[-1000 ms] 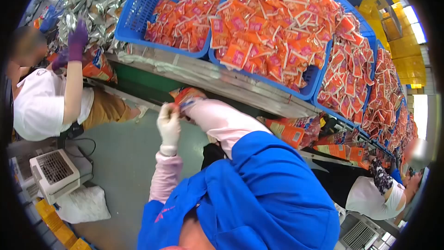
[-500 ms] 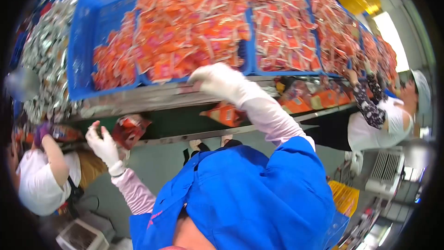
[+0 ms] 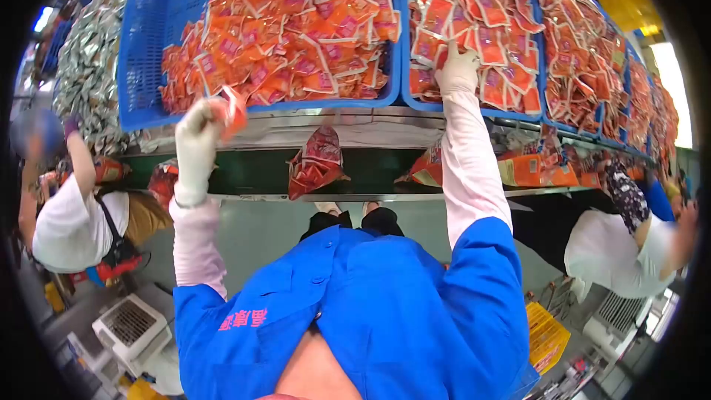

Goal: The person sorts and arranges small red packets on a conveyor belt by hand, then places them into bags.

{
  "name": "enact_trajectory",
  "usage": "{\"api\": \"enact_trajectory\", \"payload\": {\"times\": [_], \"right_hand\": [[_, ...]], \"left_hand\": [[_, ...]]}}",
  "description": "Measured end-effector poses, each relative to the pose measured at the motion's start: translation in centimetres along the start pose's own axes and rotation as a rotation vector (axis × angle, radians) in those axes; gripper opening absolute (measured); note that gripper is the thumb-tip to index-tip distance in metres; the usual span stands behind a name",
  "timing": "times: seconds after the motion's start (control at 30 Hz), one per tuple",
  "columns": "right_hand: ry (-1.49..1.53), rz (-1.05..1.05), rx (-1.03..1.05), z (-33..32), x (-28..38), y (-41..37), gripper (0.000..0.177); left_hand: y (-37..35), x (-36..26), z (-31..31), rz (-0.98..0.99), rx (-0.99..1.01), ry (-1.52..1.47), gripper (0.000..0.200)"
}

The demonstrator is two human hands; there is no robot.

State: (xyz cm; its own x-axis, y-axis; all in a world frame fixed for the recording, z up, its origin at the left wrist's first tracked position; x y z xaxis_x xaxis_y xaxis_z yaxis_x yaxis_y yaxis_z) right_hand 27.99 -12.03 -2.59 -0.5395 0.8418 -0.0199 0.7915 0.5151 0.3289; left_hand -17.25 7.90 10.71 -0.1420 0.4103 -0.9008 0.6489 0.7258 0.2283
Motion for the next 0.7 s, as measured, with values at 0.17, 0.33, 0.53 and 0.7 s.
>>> {"api": "enact_trajectory", "payload": {"times": [0.17,0.33,0.53,0.7], "right_hand": [[0.053,0.133,0.247,1.6,-0.2,0.7,0.031],[0.620,0.064,0.213,-5.9,0.7,1.4,0.007],[2.004,-0.131,1.161,-17.4,16.8,-7.4,0.013],[1.170,-0.660,0.923,-15.6,25.8,-17.1,0.023]], "left_hand": [[-5.1,-3.4,6.2,0.275,0.327,0.245,0.026],[-6.0,-0.4,7.2,0.374,0.544,0.774,0.018],[-7.6,1.3,5.7,0.440,0.616,0.792,0.040],[-8.2,-0.9,-0.9,0.514,0.473,0.919,0.032]]}}
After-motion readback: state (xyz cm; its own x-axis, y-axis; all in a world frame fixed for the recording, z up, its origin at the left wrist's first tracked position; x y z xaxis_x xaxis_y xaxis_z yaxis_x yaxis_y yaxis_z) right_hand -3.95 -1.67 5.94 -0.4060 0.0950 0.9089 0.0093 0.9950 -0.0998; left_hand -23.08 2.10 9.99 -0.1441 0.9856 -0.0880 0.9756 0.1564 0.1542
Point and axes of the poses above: each hand's wrist, its own y-axis towards the middle knuckle, its own z-axis out of the palm, x = y × z, the point moved 2 cm from there along y, towards the middle knuckle, and after that the axes turned 9 degrees about z, right-handed, at the moved point
